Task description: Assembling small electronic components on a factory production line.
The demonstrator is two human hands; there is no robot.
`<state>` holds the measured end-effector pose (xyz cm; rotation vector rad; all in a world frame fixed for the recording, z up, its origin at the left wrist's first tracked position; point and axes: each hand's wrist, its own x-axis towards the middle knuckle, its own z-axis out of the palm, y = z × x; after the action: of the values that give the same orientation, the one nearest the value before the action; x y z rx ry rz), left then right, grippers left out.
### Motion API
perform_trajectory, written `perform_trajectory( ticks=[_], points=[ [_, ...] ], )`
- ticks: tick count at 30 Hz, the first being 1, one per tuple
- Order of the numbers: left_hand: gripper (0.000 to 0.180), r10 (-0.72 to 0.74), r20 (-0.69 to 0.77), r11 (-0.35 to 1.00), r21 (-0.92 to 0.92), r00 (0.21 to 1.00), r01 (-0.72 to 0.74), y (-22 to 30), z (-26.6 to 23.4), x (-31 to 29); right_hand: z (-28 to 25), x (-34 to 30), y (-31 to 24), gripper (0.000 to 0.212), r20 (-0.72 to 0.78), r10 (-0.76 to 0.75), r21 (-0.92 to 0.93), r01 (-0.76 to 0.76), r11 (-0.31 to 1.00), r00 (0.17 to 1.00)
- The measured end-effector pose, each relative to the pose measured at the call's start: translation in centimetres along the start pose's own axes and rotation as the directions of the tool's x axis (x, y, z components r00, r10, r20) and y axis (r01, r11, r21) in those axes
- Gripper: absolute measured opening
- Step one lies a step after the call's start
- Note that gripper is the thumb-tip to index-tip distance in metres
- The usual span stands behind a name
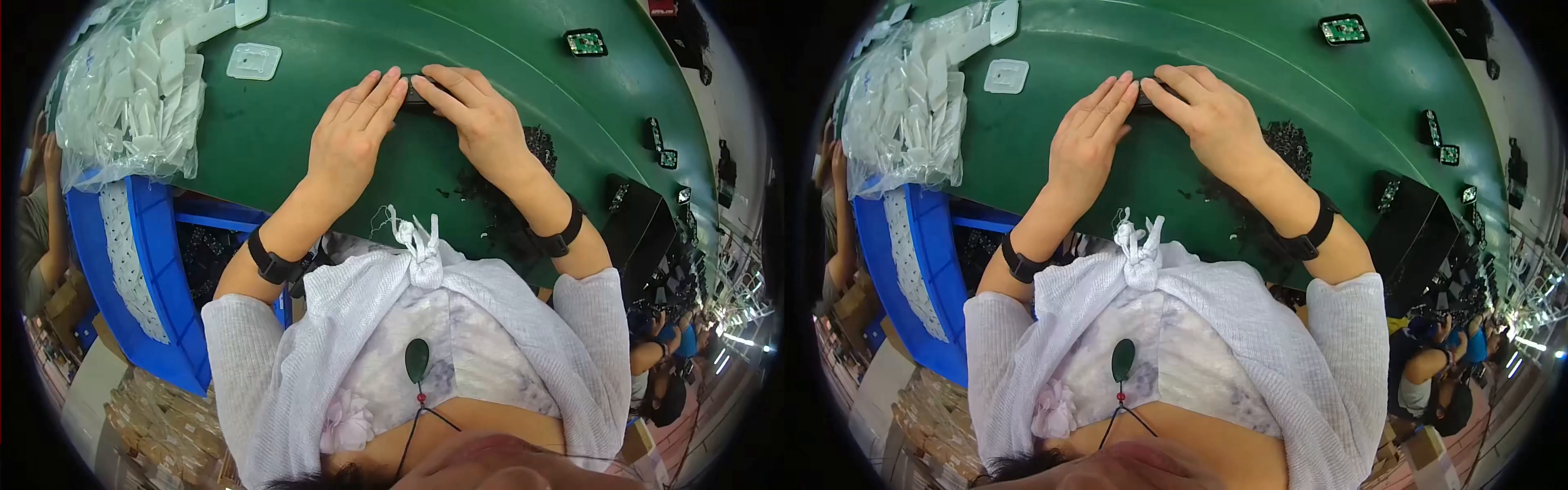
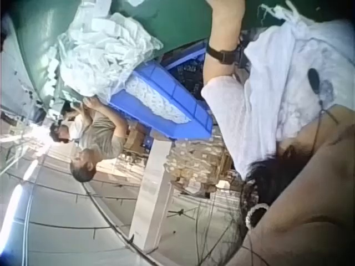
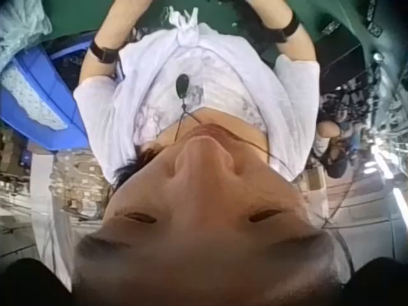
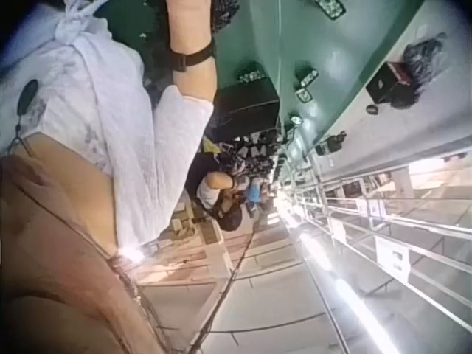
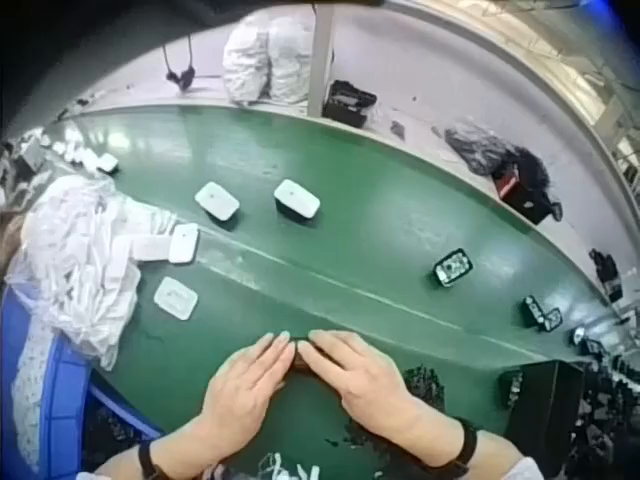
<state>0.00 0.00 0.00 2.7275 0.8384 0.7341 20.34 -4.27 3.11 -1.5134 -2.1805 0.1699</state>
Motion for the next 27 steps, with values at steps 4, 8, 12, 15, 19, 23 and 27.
perform_trajectory(
  ticks=[4, 8, 12, 15, 19, 23, 27],
  points=[
    [0.053, -0.018, -0.060, 0.989, 0.147, 0.998, 0.027, 1.2, 0.7, 1.0, -0.9, 1.0, 0.8, 0.042, 0.022, 0.073, 0.178, -0.076, 0.981, 0.997],
    [0.045, -0.069, -0.114, 0.997, 0.026, 0.991, 0.072, 0.1, 0.8, 2.6, -1.8, 2.5, 2.7, 0.040, 0.223, 0.221, 0.511, -0.307, 0.803, 0.949],
    [0.037, -0.503, 0.278, 0.467, -0.709, 0.818, 0.529, 0.7, -0.7, 2.3, -2.5, 1.9, 1.6, 0.043, 0.308, 0.311, 0.813, -0.419, 0.404, 0.899],
    [0.036, -0.496, 0.420, 0.084, -0.848, 0.760, 0.524, 1.9, -1.3, 1.7, -2.8, 1.0, -0.3, 0.043, 0.271, 0.329, 0.875, -0.374, 0.308, 0.905],
    [0.036, -0.486, 0.405, 0.042, -0.874, 0.775, 0.484, 2.7, -0.9, 1.2, -2.7, 0.9, -1.2, 0.041, 0.274, 0.420, 0.848, -0.423, 0.320, 0.865],
    [0.036, -0.482, 0.383, -0.006, -0.901, 0.788, 0.434, 3.3, -0.8, 1.8, -2.6, 1.2, -0.8, 0.040, 0.207, 0.426, 0.820, -0.393, 0.416, 0.881],
    [0.031, -0.527, 0.201, 0.297, -0.867, 0.826, 0.401, 0.9, -0.5, 2.0, -3.1, 2.6, 1.9, 0.042, 0.139, 0.404, 0.815, -0.336, 0.472, 0.904]
  ],
)
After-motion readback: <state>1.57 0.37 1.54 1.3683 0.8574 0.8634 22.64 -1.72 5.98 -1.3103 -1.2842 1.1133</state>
